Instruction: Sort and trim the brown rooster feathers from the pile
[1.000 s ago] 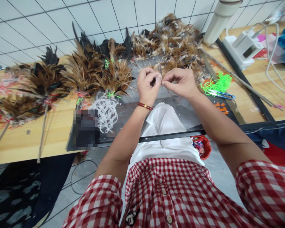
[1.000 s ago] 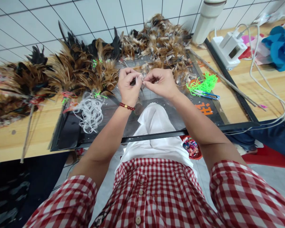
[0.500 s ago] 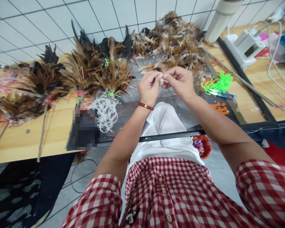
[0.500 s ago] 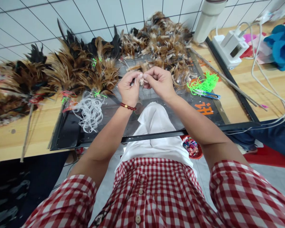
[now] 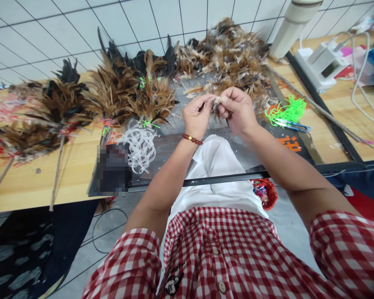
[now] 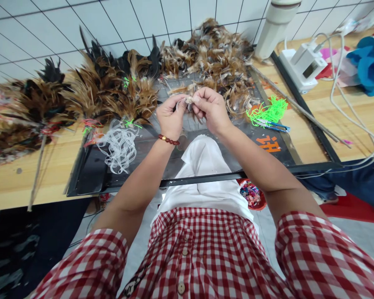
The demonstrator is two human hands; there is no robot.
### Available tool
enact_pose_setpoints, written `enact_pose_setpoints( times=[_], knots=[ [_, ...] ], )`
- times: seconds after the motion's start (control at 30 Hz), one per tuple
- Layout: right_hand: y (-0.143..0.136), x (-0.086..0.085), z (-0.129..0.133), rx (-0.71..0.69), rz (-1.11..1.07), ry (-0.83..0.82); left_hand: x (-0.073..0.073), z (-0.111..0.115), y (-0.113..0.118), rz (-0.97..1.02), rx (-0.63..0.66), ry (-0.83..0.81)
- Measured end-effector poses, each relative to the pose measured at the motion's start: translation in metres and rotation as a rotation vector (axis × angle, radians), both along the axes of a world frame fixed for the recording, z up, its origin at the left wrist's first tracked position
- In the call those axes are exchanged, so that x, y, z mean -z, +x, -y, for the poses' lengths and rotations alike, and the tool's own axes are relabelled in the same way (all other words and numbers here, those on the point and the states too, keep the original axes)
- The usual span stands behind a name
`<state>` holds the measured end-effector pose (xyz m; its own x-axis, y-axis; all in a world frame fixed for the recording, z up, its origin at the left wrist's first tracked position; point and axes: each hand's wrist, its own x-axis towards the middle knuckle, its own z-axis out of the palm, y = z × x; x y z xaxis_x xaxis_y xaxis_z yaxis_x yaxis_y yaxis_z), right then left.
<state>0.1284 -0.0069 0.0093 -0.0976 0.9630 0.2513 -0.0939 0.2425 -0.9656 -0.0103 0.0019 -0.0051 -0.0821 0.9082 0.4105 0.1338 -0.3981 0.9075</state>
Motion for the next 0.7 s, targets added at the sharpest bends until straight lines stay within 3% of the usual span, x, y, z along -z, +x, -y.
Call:
enact_pose_setpoints(
  times=[0.33, 0.5, 0.57, 0.7],
  knots=[
    [0.005, -0.01, -0.004, -0.261, -0.356, -0.174, 0.012, -0.019, -0.008, 0.135, -0.09, -0.058],
    [0.002, -0.008, 0.001, -0.525, -0.078, -0.442, 0.018, -0.028, -0.011, 0.089, -0.147, -0.117],
    [-0.002, -0.005, 0.004, -0.528, 0.054, -0.4, 0.02, -0.03, -0.011, 0.079, -0.153, -0.169],
    [-0.004, 0.001, 0.007, -0.42, 0.335, -0.015, 0.025, -0.031, -0.011, 0.092, -0.165, -0.252]
  ],
)
